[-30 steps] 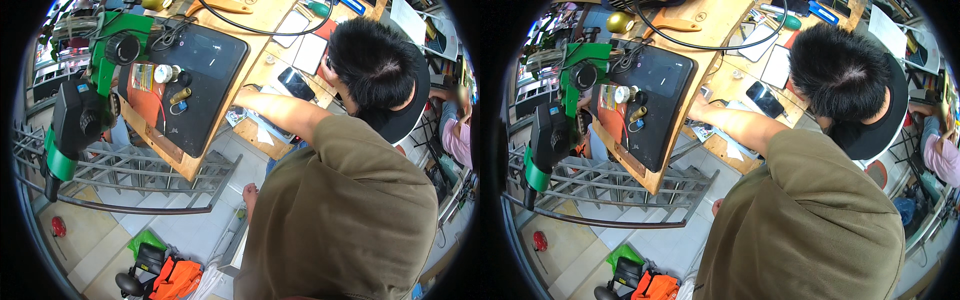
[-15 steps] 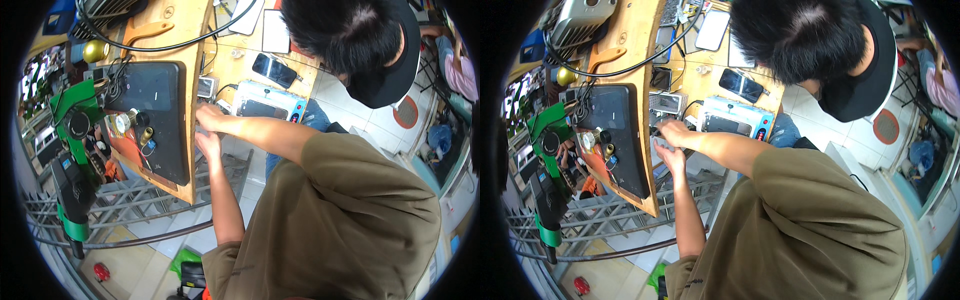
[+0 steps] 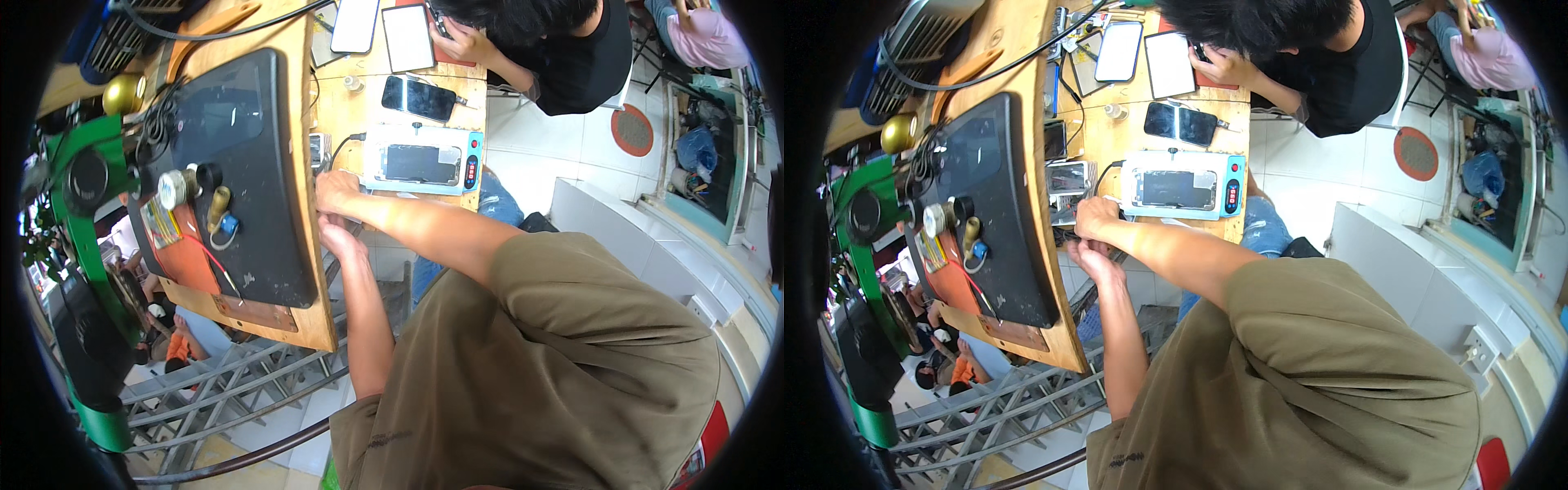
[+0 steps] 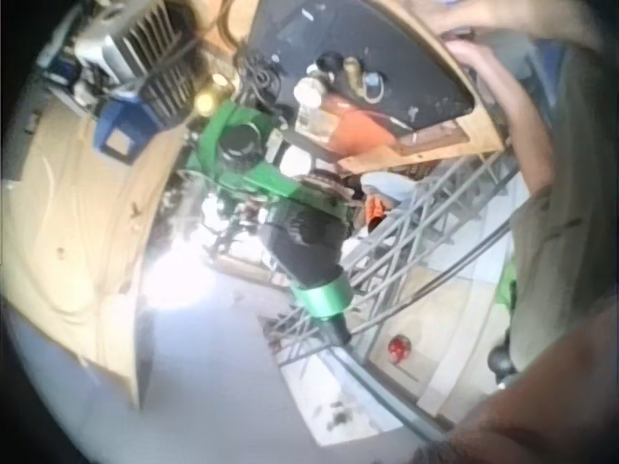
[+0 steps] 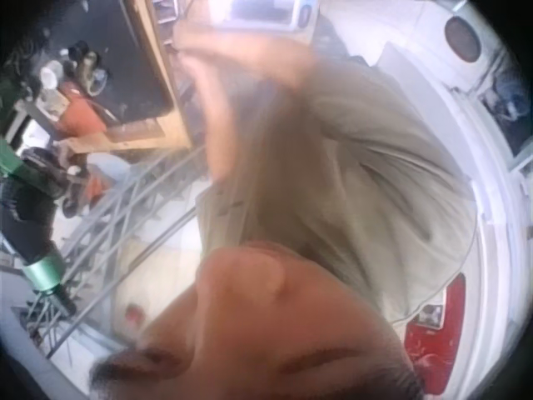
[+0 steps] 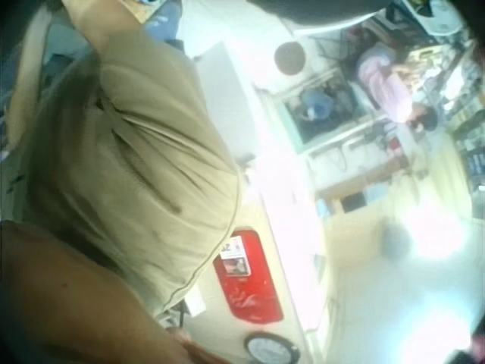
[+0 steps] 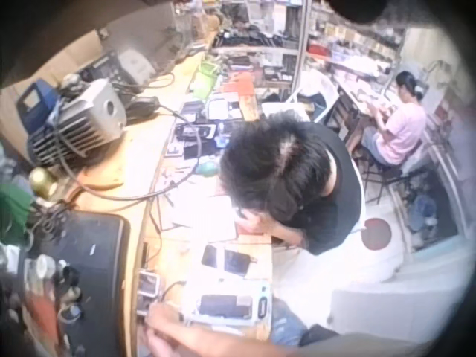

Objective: The person handles a smartphone and uses a small tool to work on its internal components at a cluttered workbench. They repeatedly adjust and connect parts while another person works nearby on a separate device.

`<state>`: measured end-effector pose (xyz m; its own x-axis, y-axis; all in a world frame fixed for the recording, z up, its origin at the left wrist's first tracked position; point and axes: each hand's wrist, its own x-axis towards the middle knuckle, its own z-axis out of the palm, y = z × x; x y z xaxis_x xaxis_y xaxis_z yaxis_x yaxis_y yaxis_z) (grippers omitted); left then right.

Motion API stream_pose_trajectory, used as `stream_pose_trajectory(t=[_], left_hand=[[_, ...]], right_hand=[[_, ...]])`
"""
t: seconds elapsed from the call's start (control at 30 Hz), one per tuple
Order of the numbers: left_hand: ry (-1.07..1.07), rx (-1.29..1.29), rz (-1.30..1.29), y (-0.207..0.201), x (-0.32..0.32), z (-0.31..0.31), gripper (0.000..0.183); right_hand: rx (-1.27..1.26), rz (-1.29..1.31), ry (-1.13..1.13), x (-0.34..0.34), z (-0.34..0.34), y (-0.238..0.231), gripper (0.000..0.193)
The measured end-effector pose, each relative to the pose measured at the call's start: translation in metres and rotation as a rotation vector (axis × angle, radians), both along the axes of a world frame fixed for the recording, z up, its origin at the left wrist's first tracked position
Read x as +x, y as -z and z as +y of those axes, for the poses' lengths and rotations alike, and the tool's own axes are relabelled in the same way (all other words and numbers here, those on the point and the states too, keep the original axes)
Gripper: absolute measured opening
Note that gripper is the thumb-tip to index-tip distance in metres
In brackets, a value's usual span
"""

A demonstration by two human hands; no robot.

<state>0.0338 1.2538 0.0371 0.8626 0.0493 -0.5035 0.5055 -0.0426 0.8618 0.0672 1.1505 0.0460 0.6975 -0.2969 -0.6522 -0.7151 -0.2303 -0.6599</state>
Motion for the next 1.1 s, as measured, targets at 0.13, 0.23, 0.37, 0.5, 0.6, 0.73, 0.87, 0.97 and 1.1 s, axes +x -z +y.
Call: stream_pose_trajectory(t=[0.13, 0.23, 0.37, 0.5, 0.6, 0.73, 0.87, 0.97, 1.1], left_hand=[[-0.002, 0.079, -0.275, 0.003, 0.001, 0.008, 0.055], [0.0, -0.005, -0.441, -0.002, -0.009, 0.018, 0.063], [0.374, -0.358, -0.401, -0.042, -0.036, 0.027, 0.055], [0.59, -0.237, -0.373, -0.083, -0.083, 0.003, 0.041], [0.831, -0.236, -0.457, -0.094, -0.103, -0.027, 0.045], [1.144, -0.081, -0.486, -0.087, -0.083, -0.062, 0.03], [1.205, 0.404, -0.963, -0.063, -0.027, -0.103, 0.013], [1.3, 0.321, -1.142, -0.047, -0.017, -0.13, 0.014], [1.464, 0.456, -1.077, -0.037, -0.008, -0.144, 0.006]], right_hand=[[-0.209, -0.222, 0.008, -0.019, -0.009, -0.033, 0.022], [-0.197, -0.37, -0.031, -0.056, -0.017, -0.055, 0.021], [-0.318, -0.528, 0.023, -0.121, -0.032, -0.077, 0.026], [-0.121, -0.487, 0.024, -0.19, -0.06, -0.089, 0.045], [0.338, -0.301, 0.246, -0.228, -0.054, -0.095, 0.067], [0.706, -0.223, 0.633, -0.25, -0.072, -0.096, 0.061], [0.804, -0.115, 0.518, -0.278, -0.128, -0.104, 0.053], [0.824, -0.035, 0.507, -0.276, -0.157, -0.097, 0.05], [1.125, 0.03, 0.539, -0.269, -0.174, -0.09, 0.052]])
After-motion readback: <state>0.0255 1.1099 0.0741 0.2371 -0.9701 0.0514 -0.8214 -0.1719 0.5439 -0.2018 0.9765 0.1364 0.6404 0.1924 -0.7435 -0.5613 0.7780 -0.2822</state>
